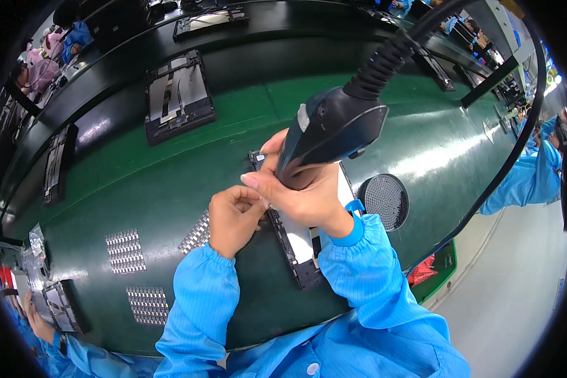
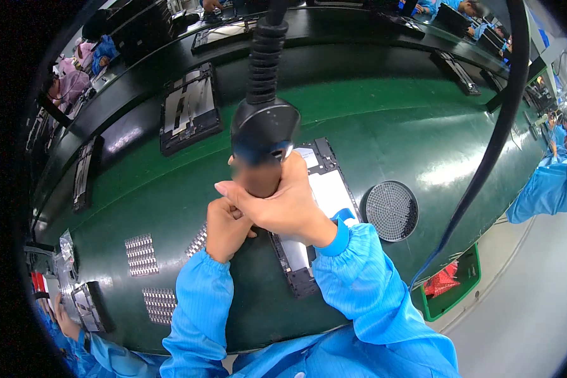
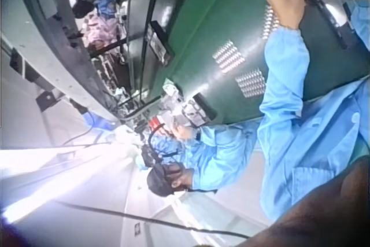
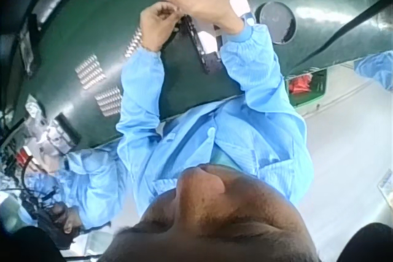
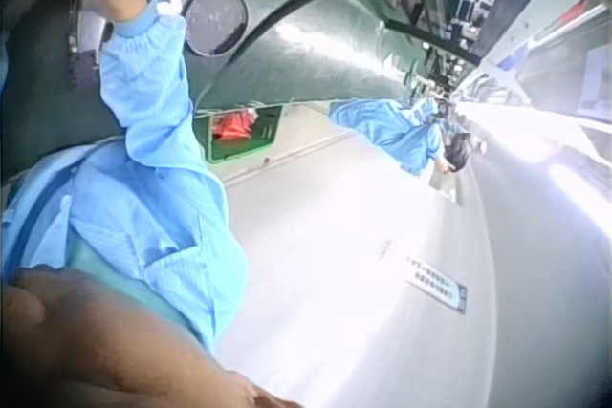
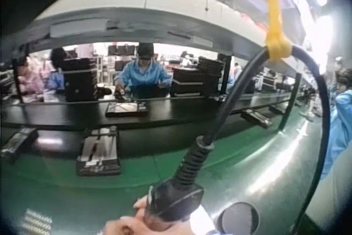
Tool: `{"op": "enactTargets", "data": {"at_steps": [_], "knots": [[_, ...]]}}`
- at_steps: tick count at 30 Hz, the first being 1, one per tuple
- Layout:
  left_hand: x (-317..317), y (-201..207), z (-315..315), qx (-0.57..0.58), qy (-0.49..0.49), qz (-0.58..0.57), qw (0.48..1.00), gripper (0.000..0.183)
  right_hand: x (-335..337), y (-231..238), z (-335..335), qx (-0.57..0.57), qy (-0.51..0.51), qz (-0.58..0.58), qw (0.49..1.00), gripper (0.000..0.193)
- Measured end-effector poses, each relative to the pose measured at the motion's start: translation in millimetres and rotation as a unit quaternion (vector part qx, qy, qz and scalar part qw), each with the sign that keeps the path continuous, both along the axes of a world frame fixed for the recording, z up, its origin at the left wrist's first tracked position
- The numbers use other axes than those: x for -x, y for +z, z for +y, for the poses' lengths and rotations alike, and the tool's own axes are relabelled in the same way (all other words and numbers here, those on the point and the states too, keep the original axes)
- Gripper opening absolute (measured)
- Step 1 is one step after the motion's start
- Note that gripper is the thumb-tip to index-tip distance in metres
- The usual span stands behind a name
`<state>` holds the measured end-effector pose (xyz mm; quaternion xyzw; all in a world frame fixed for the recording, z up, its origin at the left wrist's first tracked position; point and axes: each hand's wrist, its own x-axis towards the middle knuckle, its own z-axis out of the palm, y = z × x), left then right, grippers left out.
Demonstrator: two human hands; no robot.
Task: The person repeatedly picks small metallic components from a tray and places them into slots on a black electronic chassis using a handheld tool. The person handles the components one at a time, aligning and inserting them into the chassis while other workers perform similar tasks in the background.
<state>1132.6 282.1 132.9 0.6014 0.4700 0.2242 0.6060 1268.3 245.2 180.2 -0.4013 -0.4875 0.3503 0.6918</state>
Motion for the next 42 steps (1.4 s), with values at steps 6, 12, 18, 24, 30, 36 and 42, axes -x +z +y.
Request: {"op": "enactTargets", "data": {"at_steps": [6, 12, 18, 24, 30, 36, 42], "knots": [[-12.1, -2.8, 0.9, 0.036, 0.003, 0.014, 0.999, 0.011, -11.2, -6.2, 2.0, 0.007, -0.005, -0.001, 1.0, 0.033], [-21.9, -5.1, 0.6, 0.05, 0.002, 0.019, 0.999, 0.013, -21.5, -7.9, 2.3, 0.022, -0.004, -0.003, 1.0, 0.033], [-31.7, -6.9, 0.7, 0.052, -0.006, 0.019, 0.998, 0.012, -31.0, -11.4, 1.8, 0.018, -0.002, 0.012, 1.0, 0.034], [-43.8, -11.8, 0.8, 0.051, 0.003, 0.007, 0.999, 0.009, -40.4, -25.6, -0.8, -0.004, 0.002, -0.043, 0.999, 0.034], [-43.6, -37.2, 8.4, -0.194, -0.048, -0.027, 0.979, 0.01, -35.7, -49.9, 0.0, 0.052, -0.024, -0.061, 0.996, 0.034], [-27.7, -2.6, -5.1, -0.111, -0.01, 0.031, 0.993, 0.011, -20.2, -21.7, -3.4, 0.055, 0.013, 0.099, 0.993, 0.036], [53.6, 42.2, -37.2, -0.353, 0.004, 0.34, 0.871, 0.038, -10.8, -11.9, -5.3, 0.046, -0.014, 0.051, 0.998, 0.037]]}}
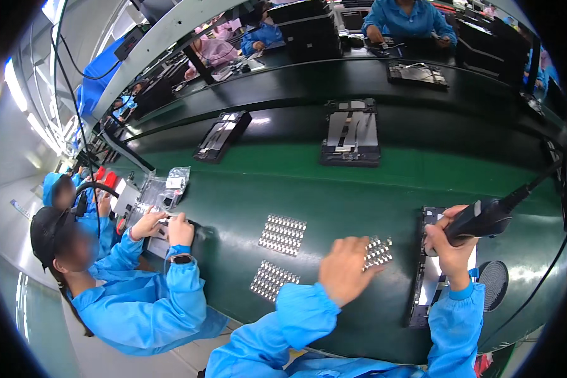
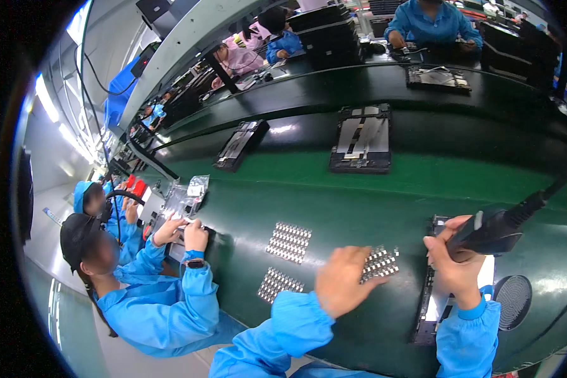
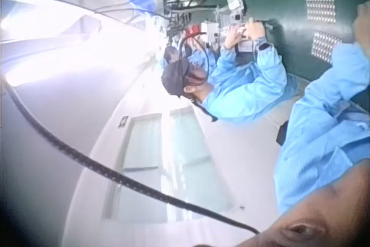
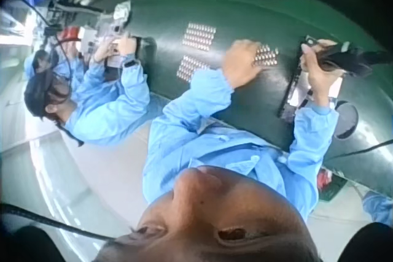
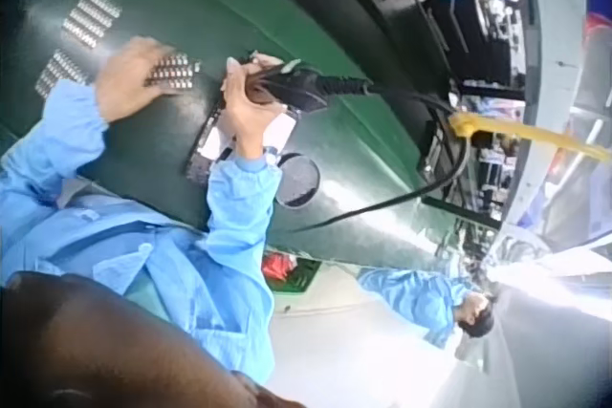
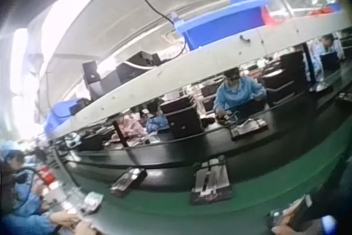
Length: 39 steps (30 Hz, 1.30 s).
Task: The person repeatedly picks small metallic components from a tray and places them into slots on a black electronic chassis using a handheld tool. The person handles the components one at a time, aligning and inserting them into the chassis while other workers perform similar tasks in the background.
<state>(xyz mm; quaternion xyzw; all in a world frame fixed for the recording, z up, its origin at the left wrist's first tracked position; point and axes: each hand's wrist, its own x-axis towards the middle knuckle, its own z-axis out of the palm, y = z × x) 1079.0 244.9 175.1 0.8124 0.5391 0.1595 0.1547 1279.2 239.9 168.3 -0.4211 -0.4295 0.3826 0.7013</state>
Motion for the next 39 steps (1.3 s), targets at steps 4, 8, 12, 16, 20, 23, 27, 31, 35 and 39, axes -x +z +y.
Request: {"op": "enactTargets", "data": {"at_steps": [4, 8, 12, 16, 20, 23, 27, 31, 35, 39], "knots": [[48.8, -1.9, -3.3, 0.06, 0.029, 0.055, 0.996, 0.046, -4.5, 3.6, -1.5, -0.032, -0.012, -0.017, 0.999, 0.037], [62.9, -13.1, -0.4, 0.092, -0.023, 0.002, 0.996, 0.05, 1.0, 20.4, -12.4, -0.055, -0.046, -0.023, 0.997, 0.038], [62.1, -15.0, 12.7, 0.098, -0.06, -0.025, 0.993, 0.047, -11.9, 19.3, -21.2, -0.103, -0.037, -0.073, 0.991, 0.039], [57.9, -10.0, 19.6, 0.162, -0.039, -0.034, 0.985, 0.046, -19.1, 20.2, -31.2, -0.115, -0.029, -0.087, 0.989, 0.038], [50.2, -9.1, 22.2, 0.228, -0.05, -0.115, 0.965, 0.037, -36.1, 19.6, -49.1, -0.11, -0.043, -0.138, 0.983, 0.039], [47.9, -19.6, 22.2, 0.325, -0.028, -0.23, 0.917, 0.029, -46.8, 24.0, -62.3, -0.096, -0.069, -0.142, 0.983, 0.039], [41.4, -20.6, 21.3, 0.333, -0.026, -0.264, 0.905, 0.026, -63.0, 23.2, -77.5, -0.108, -0.107, -0.153, 0.976, 0.039], [41.8, -29.6, 18.9, 0.281, -0.014, -0.243, 0.928, 0.023, -71.5, 21.1, -93.3, -0.088, -0.112, -0.139, 0.98, 0.043], [34.1, -18.8, 9.3, 0.146, -0.021, -0.129, 0.981, 0.011, -79.2, 14.5, -100.6, -0.09, -0.135, -0.11, 0.98, 0.048], [22.2, -25.8, 10.3, -0.058, -0.138, -0.12, 0.981, 0.007, -96.2, 17.3, -108.6, -0.066, -0.213, -0.095, 0.97, 0.055]]}}
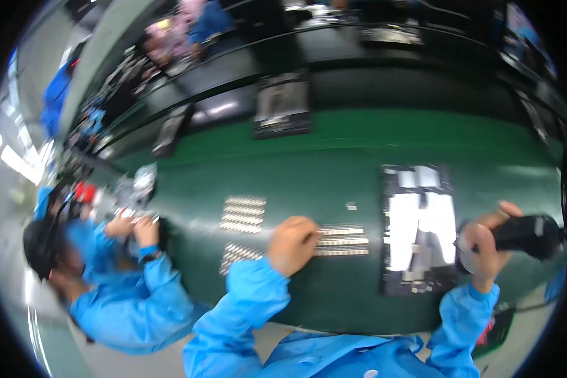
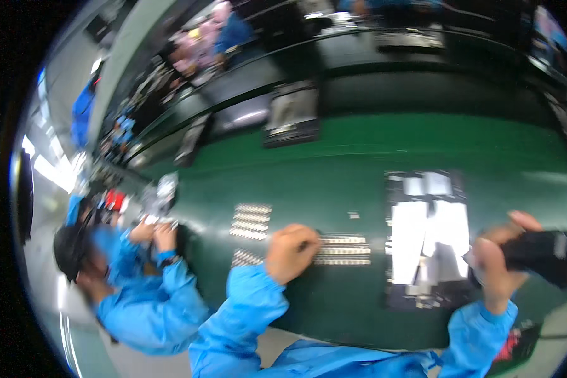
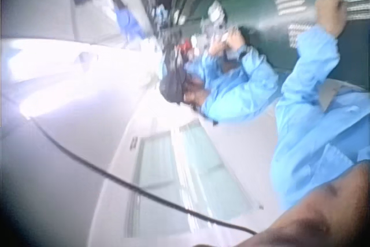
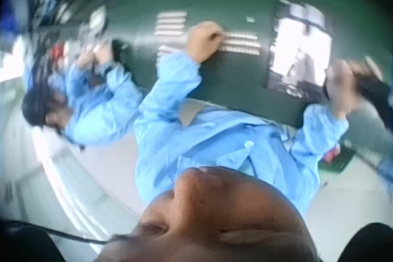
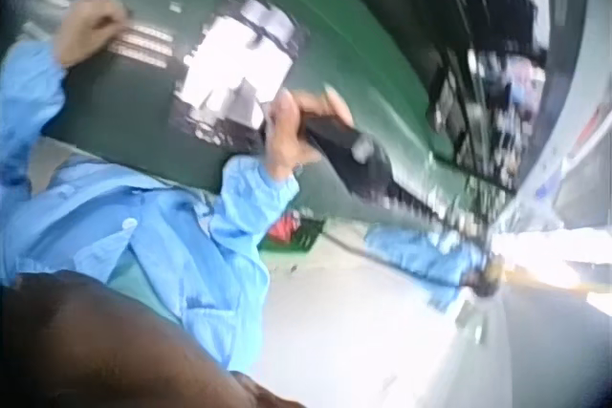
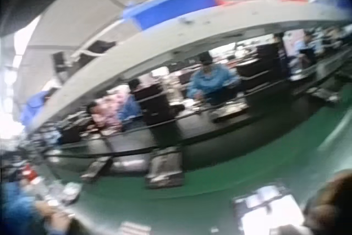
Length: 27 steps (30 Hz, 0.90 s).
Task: The person repeatedly picks small metallic components from a tray and places them into slots on a black electronic chassis using a handheld tool. The person handles the components one at a time, aligning and inserting them into the chassis while other workers perform similar tasks in the background.
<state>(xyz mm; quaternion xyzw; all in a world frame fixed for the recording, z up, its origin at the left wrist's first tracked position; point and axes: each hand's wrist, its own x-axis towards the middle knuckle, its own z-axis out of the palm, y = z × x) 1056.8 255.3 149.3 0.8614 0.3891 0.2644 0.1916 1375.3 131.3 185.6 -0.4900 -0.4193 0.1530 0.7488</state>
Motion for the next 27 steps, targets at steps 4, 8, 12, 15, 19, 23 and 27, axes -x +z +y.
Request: {"op": "enactTargets", "data": {"at_steps": [4, 8, 12, 15, 19, 23, 27], "knots": [[-20.7, 11.1, -24.7, -0.002, 0.011, -0.085, 0.996, 0.014, -20.4, 15.1, 7.9, 0.038, 0.044, 0.044, 0.997, 0.067], [-50.5, -2.9, -46.3, 0.09, 0.024, -0.077, 0.993, 0.01, -72.2, 11.1, 8.0, 0.027, 0.008, 0.057, 0.998, 0.036], [-39.6, -18.5, -15.4, 0.077, 0.032, -0.096, 0.992, 0.013, -103.8, -5.1, -4.5, -0.014, -0.028, 0.08, 0.996, 0.031], [-30.4, -18.3, -6.9, 0.02, 0.035, -0.126, 0.991, 0.012, -99.9, -10.8, -4.6, 0.006, -0.047, 0.063, 0.997, 0.031], [-51.2, -17.1, -24.1, -0.031, -0.012, -0.124, 0.992, 0.011, -92.1, -11.5, 7.5, 0.018, -0.047, 0.045, 0.998, 0.033], [-73.6, -26.1, -27.6, 0.021, -0.033, -0.132, 0.99, 0.012, -93.3, -14.4, 10.5, 0.024, -0.047, 0.03, 0.998, 0.033], [-70.7, -37.7, -23.7, 0.066, -0.016, -0.158, 0.985, 0.013, -94.1, -15.0, 11.5, 0.035, -0.048, 0.044, 0.997, 0.032]]}}
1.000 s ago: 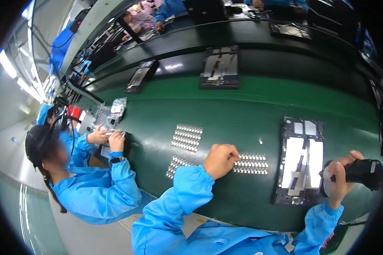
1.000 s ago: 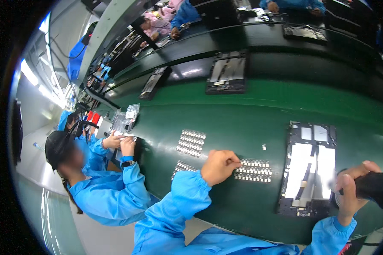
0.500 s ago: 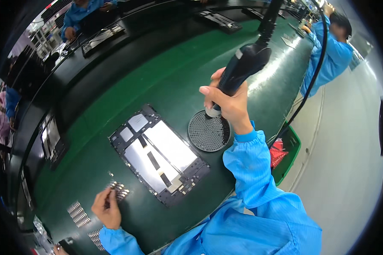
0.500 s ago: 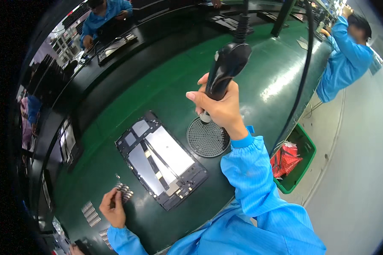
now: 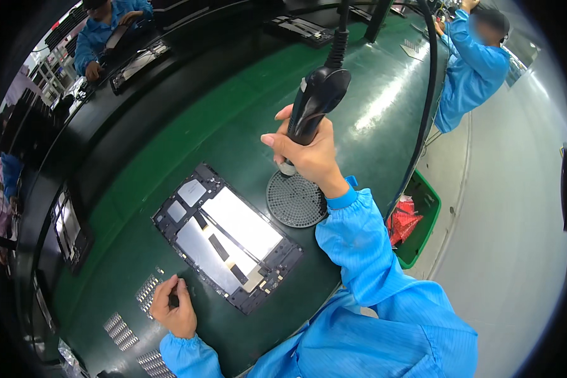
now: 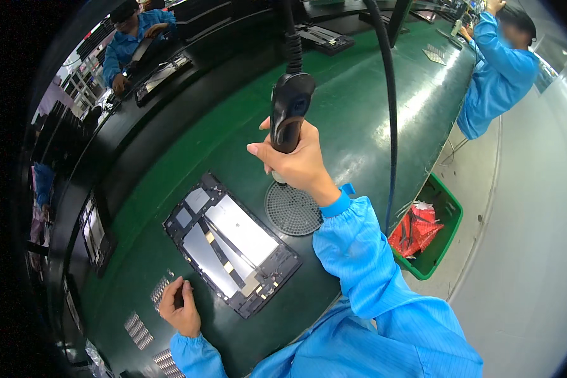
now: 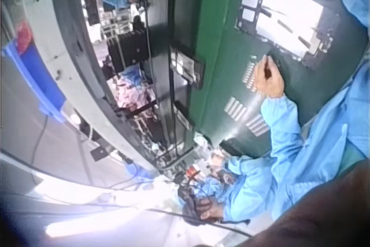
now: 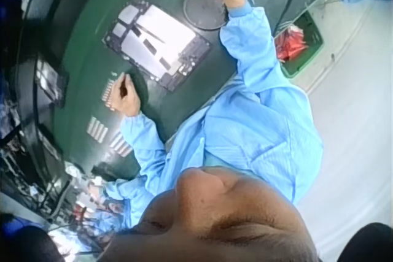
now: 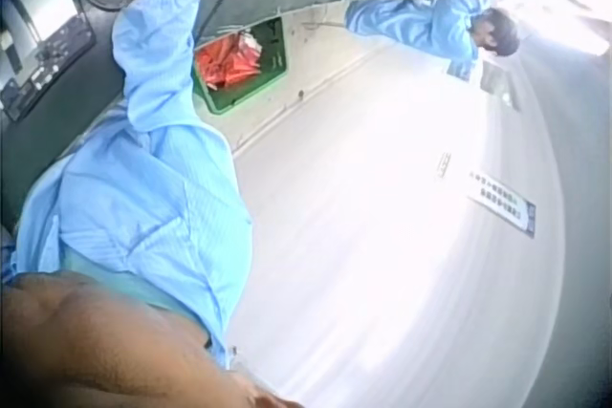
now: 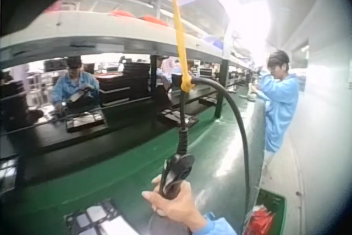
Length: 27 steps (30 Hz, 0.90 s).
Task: The person repeatedly picks small metallic components from a tray and places them into slots on a black electronic chassis using a handheld tool. The person handles the components one at a time, aligning and inserting them into the chassis while other workers perform similar tasks in the background.
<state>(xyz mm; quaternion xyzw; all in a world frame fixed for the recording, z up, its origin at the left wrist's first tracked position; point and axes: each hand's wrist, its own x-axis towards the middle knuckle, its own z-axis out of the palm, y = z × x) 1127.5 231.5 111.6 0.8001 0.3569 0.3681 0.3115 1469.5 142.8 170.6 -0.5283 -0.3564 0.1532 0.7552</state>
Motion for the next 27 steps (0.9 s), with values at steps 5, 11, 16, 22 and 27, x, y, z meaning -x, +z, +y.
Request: {"op": "enactTargets", "data": {"at_steps": [5, 11, 16, 22, 27], "knots": [[-6.1, 2.3, -2.1, 0.019, 0.021, -0.027, 0.999, 0.013, -1.4, -4.7, 1.4, -0.002, 0.002, 0.0, 1.0, 0.03], [-4.4, 1.4, -2.3, -0.005, 0.018, -0.002, 1.0, 0.013, -1.2, -7.2, 1.9, -0.003, 0.0, 0.001, 1.0, 0.03], [-12.1, 6.2, -7.4, -0.096, 0.006, 0.061, 0.993, 0.013, 4.0, -4.2, 3.7, 0.002, -0.001, 0.012, 1.0, 0.03], [-31.5, 5.8, -7.1, -0.108, -0.036, 0.054, 0.992, 0.014, 18.7, 22.2, -0.1, -0.061, -0.006, -0.015, 0.998, 0.029], [-29.2, -13.9, 3.7, -0.119, -0.069, 0.003, 0.99, 0.016, 85.2, 38.2, 25.9, -0.116, 0.083, -0.025, 0.989, 0.03]]}}
